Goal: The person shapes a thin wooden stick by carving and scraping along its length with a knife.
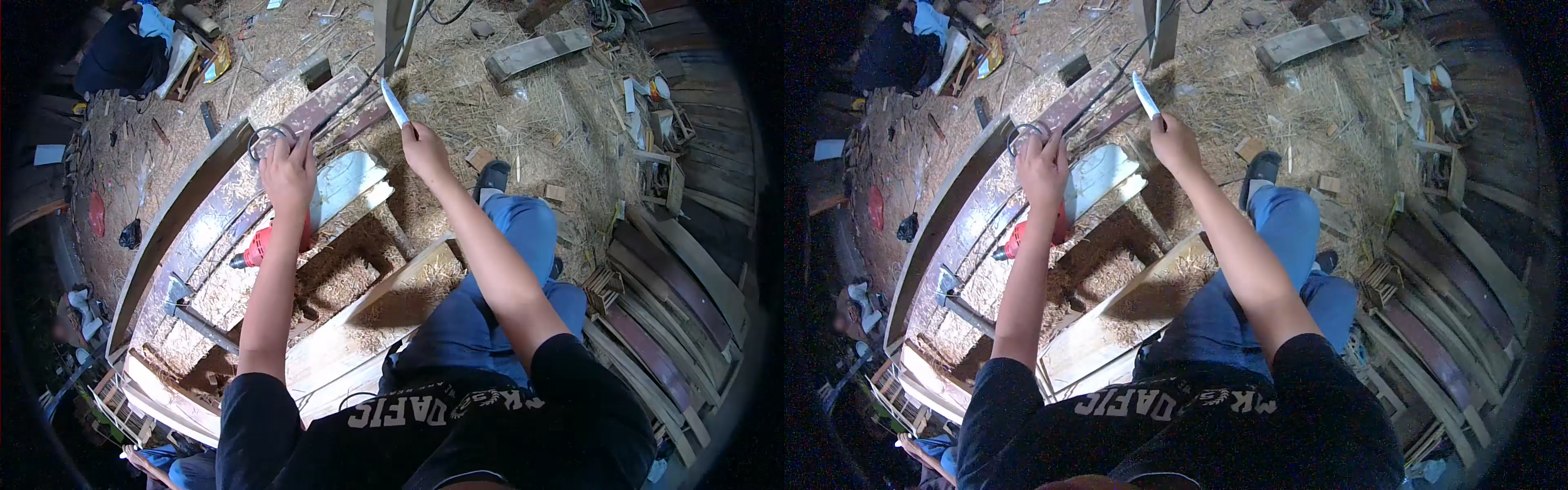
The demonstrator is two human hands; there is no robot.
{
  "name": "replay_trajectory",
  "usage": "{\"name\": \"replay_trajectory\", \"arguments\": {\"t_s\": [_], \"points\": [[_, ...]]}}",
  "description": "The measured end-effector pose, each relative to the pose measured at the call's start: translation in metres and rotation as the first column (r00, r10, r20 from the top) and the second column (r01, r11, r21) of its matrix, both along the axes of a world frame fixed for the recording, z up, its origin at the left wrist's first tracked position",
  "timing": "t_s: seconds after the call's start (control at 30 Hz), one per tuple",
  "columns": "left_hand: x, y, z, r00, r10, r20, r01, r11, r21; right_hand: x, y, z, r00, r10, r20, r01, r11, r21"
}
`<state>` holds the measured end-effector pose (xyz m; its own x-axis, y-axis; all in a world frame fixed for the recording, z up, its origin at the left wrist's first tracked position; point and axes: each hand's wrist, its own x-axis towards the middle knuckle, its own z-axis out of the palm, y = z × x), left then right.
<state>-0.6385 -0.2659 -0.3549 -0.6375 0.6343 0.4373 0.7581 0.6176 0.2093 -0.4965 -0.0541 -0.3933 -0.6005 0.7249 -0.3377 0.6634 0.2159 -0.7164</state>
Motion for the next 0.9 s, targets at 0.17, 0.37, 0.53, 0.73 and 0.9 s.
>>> {"name": "replay_trajectory", "arguments": {"t_s": [0.17,0.37,0.53,0.73,0.9], "points": [[-0.001,-0.004,0.002,0.998,-0.015,0.063,0.016,1.0,-0.013,0.0,0.003,0.01,0.999,0.031,-0.027,-0.03,0.999,0.01],[-0.003,-0.004,-0.005,0.996,0.011,0.087,-0.009,1.0,-0.024,-0.002,0.004,0.012,0.997,0.077,0.027,-0.079,0.995,0.058],[-0.004,-0.002,-0.004,0.995,0.019,0.095,-0.017,1.0,-0.019,-0.006,0.009,0.021,0.995,0.077,0.067,-0.084,0.991,0.1],[-0.007,0.001,-0.008,0.994,-0.005,0.106,0.001,0.999,0.036,-0.011,0.011,0.02,0.991,0.069,0.115,-0.081,0.992,0.094],[-0.009,0.001,-0.004,0.983,-0.041,0.18,0.03,0.997,0.064,-0.01,-0.004,0.025,0.988,0.099,0.117,-0.107,0.992,0.063]]}}
